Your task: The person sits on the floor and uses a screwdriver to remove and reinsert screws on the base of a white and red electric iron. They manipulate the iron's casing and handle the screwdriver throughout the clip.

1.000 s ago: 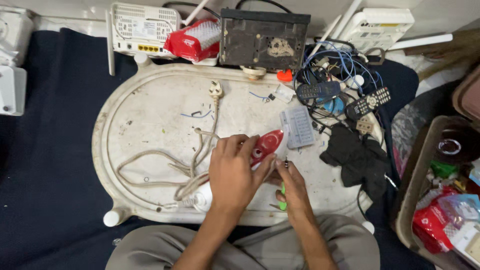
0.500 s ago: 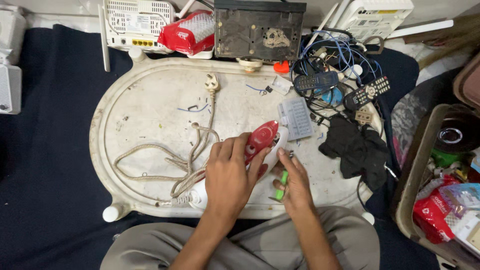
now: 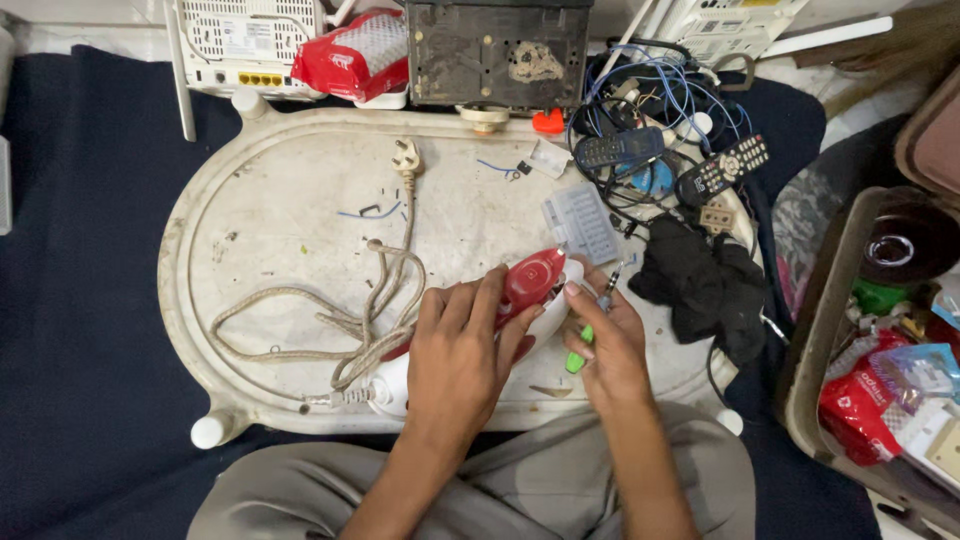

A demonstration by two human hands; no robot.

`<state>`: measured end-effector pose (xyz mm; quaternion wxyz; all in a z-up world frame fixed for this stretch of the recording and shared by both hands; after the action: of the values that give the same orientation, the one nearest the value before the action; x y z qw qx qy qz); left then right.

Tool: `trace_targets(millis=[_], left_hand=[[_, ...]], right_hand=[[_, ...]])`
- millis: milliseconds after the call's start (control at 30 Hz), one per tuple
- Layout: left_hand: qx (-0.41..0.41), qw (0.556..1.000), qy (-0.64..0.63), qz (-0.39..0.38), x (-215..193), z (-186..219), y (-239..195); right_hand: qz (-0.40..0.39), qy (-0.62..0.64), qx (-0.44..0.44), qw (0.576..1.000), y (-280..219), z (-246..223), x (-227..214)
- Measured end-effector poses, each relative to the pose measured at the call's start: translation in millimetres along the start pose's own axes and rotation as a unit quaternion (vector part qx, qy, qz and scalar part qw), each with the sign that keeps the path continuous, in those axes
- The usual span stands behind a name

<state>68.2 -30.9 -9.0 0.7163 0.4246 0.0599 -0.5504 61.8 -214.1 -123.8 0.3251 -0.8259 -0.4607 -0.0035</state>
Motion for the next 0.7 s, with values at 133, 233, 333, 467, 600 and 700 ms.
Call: trace_targets(millis=[133,233,333,467,600,700], left_hand=[[-0.019,1.0,-0.012,-0.002,-4.4,1.2,-2.4],[-0.053,0.998,-0.019,0.007,-7.9,-1.1,-1.1],[-0.081,0.997,-0.012,0.007,-9.9,-4.2,0.9],[-0.096,0.995,-0.008,0.022,-12.8,-5.1,1.7],[-0.089,0.995,-0.002,0.036,-11.1,-4.4,1.6],[-0.089,0.995,0.021,0.033,-5.6,-2.9,2.9]], right_hand=[[-0.02,0.0,0.003,1.0,4.5,3.4,-4.6],[-0.041,0.0,0.0,0.999,9.4,6.1,-5.9],[-0.054,0.02,0.002,0.998,13.4,10.6,-4.9],[-0.048,0.01,-0.001,0.999,13.9,13.3,-5.6],[-0.046,0.0,0.0,0.999,13.9,14.2,-3.9],[-0.036,0.011,-0.001,0.999,12.4,14.3,-0.5]])
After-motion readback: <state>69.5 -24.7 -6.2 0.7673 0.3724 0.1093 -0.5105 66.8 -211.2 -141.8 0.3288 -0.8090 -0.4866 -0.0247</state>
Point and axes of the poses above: each hand's wrist, its own y-axis towards the middle knuckle, its own x-axis out of the palm, z = x × y, the point moved 6 cm from there along y, towards the middle knuckle, and after that the axes turned 14 degrees about z, right-handed, at the moved point
